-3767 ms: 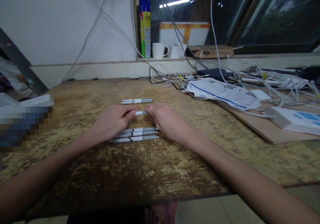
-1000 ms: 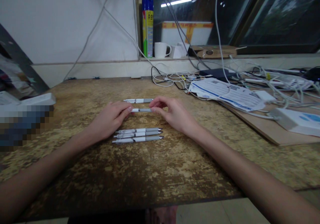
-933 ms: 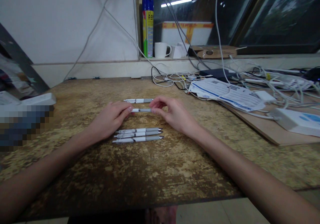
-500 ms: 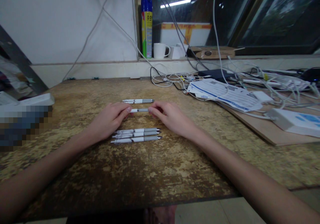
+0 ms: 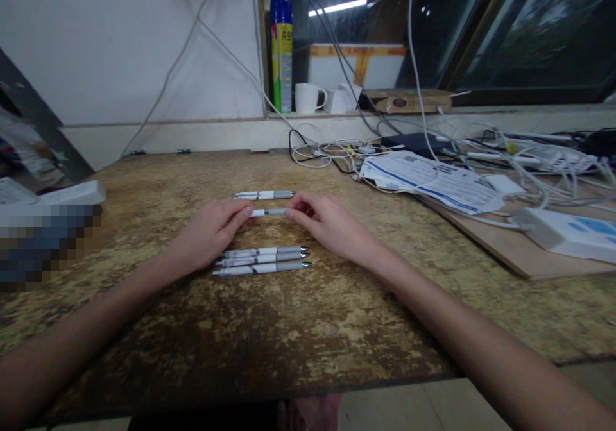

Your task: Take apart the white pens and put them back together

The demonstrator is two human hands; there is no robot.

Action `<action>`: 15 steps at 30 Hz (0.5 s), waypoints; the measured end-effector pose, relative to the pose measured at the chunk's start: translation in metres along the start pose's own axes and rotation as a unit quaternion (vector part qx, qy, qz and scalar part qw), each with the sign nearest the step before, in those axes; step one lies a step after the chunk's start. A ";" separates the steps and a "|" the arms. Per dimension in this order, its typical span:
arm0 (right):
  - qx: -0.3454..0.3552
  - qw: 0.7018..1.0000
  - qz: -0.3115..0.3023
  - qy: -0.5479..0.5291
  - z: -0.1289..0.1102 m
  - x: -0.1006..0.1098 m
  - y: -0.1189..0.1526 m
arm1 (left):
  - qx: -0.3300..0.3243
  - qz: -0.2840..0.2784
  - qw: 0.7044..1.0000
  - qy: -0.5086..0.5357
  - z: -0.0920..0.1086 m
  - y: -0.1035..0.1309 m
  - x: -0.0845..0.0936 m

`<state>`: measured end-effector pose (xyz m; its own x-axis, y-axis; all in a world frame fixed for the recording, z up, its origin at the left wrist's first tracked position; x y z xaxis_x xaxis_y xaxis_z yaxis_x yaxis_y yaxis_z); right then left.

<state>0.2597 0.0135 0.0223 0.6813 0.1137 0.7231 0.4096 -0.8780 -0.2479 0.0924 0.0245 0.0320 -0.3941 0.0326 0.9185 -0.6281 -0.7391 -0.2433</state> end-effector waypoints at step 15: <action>0.030 0.997 0.036 -0.058 -0.002 0.004 -0.001 | 0.011 0.001 1.000 0.017 0.000 0.001 0.001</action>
Point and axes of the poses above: each hand's wrist, its own y-axis away from the middle knuckle, its own x-axis out of the back of the hand, z = x × y, the point moved 9 cm from there along -y, towards the middle knuckle, and after that the axes turned 6 degrees about -z, right-handed, at the moved point
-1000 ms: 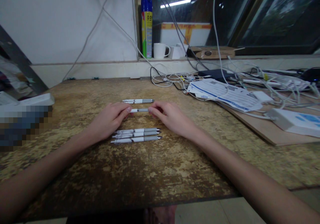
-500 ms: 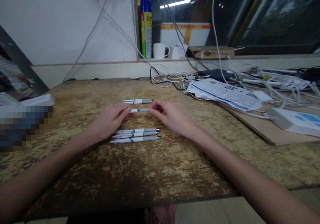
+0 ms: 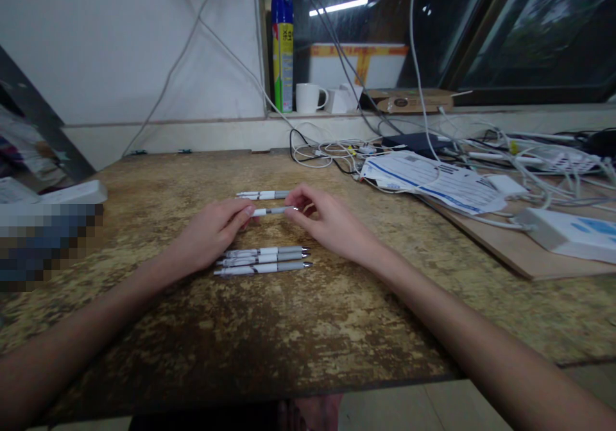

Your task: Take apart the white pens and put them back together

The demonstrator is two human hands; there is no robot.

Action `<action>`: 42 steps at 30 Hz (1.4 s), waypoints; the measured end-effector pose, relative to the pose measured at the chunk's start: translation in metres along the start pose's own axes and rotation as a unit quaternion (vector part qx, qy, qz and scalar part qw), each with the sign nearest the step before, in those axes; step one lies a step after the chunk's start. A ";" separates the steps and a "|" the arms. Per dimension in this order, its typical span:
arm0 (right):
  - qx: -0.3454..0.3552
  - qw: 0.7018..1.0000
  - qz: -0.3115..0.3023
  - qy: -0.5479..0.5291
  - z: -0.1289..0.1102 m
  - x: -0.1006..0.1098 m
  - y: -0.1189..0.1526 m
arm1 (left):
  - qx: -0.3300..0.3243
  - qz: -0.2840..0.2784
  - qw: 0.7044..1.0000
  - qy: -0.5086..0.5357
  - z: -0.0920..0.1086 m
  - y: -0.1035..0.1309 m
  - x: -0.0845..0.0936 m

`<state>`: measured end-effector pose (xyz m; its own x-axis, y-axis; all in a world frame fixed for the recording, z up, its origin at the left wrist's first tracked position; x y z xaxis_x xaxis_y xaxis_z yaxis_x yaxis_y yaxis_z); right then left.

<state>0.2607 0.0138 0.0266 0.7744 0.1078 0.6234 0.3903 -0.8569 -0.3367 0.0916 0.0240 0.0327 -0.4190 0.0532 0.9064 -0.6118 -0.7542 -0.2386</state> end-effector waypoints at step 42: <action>0.006 0.994 0.055 -0.093 0.001 0.011 -0.002 | -0.111 0.019 0.993 0.034 0.017 0.003 0.001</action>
Point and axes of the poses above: each hand's wrist, its own y-axis away from the middle knuckle, its own x-axis out of the back of the hand, z = x × y, the point moved 9 cm from there along -y, towards the middle knuckle, and after that the axes turned 6 degrees about -z, right-handed, at the moved point
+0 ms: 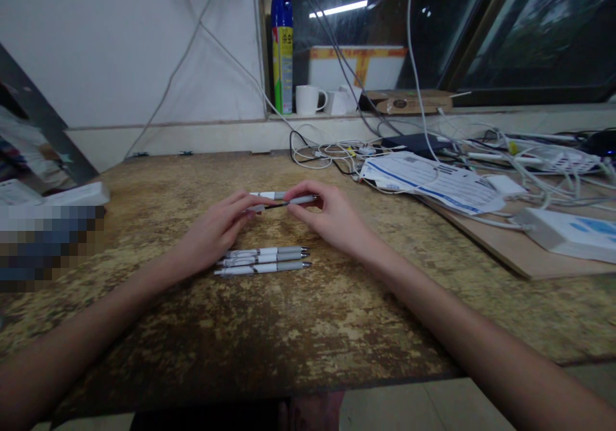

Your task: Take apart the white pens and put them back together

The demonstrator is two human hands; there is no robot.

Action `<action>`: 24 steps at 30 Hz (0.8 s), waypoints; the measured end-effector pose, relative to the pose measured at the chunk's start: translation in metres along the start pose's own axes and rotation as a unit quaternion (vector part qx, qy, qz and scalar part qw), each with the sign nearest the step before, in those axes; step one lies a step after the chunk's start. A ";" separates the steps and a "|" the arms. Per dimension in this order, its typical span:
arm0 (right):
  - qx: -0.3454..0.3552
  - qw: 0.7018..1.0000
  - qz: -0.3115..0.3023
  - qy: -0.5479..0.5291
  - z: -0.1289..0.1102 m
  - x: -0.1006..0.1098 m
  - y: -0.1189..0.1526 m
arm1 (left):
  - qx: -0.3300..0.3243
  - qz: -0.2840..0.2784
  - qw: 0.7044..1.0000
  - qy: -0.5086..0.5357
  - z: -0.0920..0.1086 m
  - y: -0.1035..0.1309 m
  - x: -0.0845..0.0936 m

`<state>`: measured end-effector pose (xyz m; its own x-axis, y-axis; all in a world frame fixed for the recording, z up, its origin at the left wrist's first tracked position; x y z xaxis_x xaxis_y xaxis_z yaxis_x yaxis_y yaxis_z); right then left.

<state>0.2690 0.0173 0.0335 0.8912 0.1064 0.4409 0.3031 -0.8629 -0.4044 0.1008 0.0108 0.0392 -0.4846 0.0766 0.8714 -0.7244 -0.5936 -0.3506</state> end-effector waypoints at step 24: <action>-0.093 0.994 0.047 -0.021 0.026 0.018 -0.002 | 0.041 0.052 0.997 -0.027 -0.009 0.002 0.018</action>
Point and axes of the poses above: each hand's wrist, its own y-axis away from the middle knuckle, its own x-axis out of the back of the hand, z = x × y, the point moved 9 cm from there along -y, towards the middle knuckle, and after that the axes turned 6 degrees about -z, right-handed, at the moved point
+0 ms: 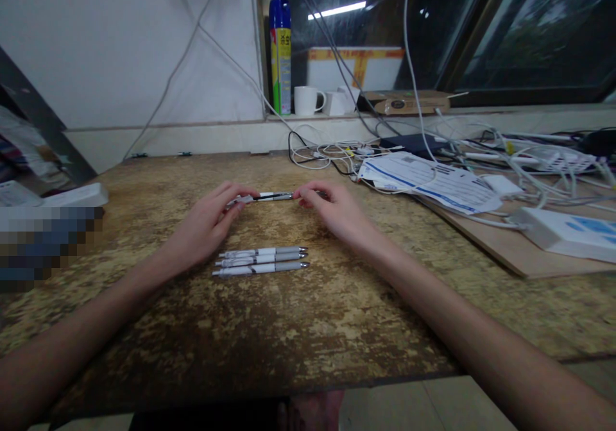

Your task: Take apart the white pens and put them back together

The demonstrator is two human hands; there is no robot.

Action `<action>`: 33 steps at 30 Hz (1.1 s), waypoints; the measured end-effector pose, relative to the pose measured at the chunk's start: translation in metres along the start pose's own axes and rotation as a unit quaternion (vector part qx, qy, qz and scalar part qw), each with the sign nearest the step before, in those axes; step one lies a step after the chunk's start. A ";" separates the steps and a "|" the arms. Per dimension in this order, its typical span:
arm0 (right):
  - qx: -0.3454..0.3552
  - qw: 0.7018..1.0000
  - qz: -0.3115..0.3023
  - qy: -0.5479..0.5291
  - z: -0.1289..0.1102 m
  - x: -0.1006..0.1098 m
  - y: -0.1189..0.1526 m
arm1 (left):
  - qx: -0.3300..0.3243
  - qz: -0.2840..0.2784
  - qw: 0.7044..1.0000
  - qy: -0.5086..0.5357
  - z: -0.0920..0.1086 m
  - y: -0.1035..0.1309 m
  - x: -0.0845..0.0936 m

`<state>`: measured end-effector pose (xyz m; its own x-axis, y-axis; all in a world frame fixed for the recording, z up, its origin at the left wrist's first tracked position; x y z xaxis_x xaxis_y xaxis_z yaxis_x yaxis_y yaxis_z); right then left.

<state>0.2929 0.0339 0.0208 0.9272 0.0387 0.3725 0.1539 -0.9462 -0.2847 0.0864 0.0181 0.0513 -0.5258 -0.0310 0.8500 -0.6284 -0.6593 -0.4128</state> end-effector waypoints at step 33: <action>0.026 0.998 -0.046 0.024 -0.009 -0.019 0.005 | -0.029 -0.039 0.999 -0.007 0.012 0.001 -0.004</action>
<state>0.2728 0.0256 0.0205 0.8908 0.1089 0.4412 0.2569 -0.9215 -0.2913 0.0944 0.0086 0.0512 -0.4667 0.0072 0.8844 -0.6994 -0.6151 -0.3641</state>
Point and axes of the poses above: each hand's wrist, its own y-axis away from the middle knuckle, its own x-axis out of the back of the hand, z = x × y, the point moved 9 cm from there along -y, towards the middle knuckle, and after that the axes turned 6 degrees about -z, right-handed, at the moved point
